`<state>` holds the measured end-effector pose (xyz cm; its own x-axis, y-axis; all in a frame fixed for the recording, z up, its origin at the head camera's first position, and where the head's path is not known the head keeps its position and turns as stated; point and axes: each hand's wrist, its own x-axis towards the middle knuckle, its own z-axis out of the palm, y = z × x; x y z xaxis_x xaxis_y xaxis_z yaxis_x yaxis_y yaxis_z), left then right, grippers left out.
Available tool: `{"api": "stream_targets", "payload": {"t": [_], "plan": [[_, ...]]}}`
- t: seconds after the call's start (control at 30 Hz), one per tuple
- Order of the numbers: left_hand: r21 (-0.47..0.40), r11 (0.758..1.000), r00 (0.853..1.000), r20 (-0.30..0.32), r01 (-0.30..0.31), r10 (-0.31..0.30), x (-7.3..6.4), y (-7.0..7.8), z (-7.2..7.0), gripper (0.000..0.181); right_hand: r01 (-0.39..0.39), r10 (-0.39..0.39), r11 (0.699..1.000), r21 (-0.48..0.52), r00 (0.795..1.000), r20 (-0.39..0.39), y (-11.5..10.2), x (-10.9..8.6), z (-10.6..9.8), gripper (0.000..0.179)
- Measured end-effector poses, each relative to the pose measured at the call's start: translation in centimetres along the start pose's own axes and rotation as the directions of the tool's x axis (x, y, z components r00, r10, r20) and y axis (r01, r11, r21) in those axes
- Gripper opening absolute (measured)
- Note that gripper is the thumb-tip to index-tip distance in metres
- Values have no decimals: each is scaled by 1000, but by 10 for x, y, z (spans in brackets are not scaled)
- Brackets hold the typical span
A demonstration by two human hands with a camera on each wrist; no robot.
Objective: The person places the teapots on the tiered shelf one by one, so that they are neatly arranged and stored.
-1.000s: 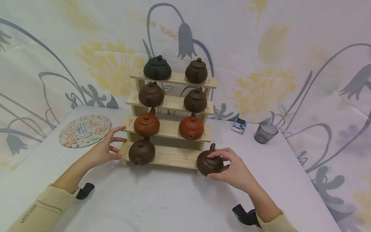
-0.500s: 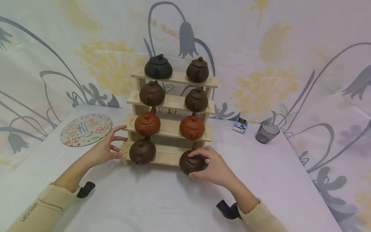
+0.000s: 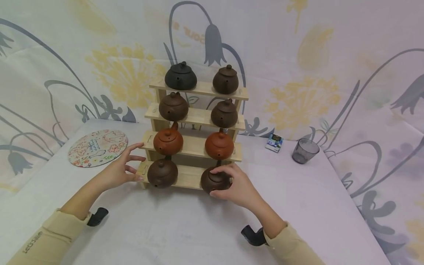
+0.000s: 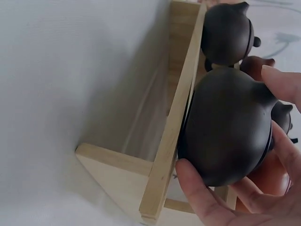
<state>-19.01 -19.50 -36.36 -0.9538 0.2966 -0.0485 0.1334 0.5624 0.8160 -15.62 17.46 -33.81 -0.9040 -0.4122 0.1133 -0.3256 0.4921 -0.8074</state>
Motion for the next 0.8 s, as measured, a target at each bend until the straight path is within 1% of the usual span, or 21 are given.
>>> {"api": "stream_targets", "payload": {"t": [0.13,0.23,0.47,0.57,0.7,0.8], "plan": [[-1,1000,1000,-2,-13,13,0,0,0,101,2,-3,999,46,1000,22,3,-1,-1,51],[-6,1000,1000,-5,-16,16,0,1,0,101,15,-17,998,65,1000,19,6,-3,-1,52],[-7,1000,1000,-4,-7,7,0,0,-1,101,42,-42,999,7,999,-15,7,-2,2,52],[-7,1000,1000,-3,-7,7,0,0,-1,101,45,-45,999,17,999,-11,8,-2,2,53],[-9,1000,1000,-2,-5,5,-1,2,-1,101,48,-48,999,17,999,-7,9,-3,2,57],[-9,1000,1000,0,-8,8,-1,3,-1,101,55,-56,998,-20,998,-17,10,-4,1,62]]}}
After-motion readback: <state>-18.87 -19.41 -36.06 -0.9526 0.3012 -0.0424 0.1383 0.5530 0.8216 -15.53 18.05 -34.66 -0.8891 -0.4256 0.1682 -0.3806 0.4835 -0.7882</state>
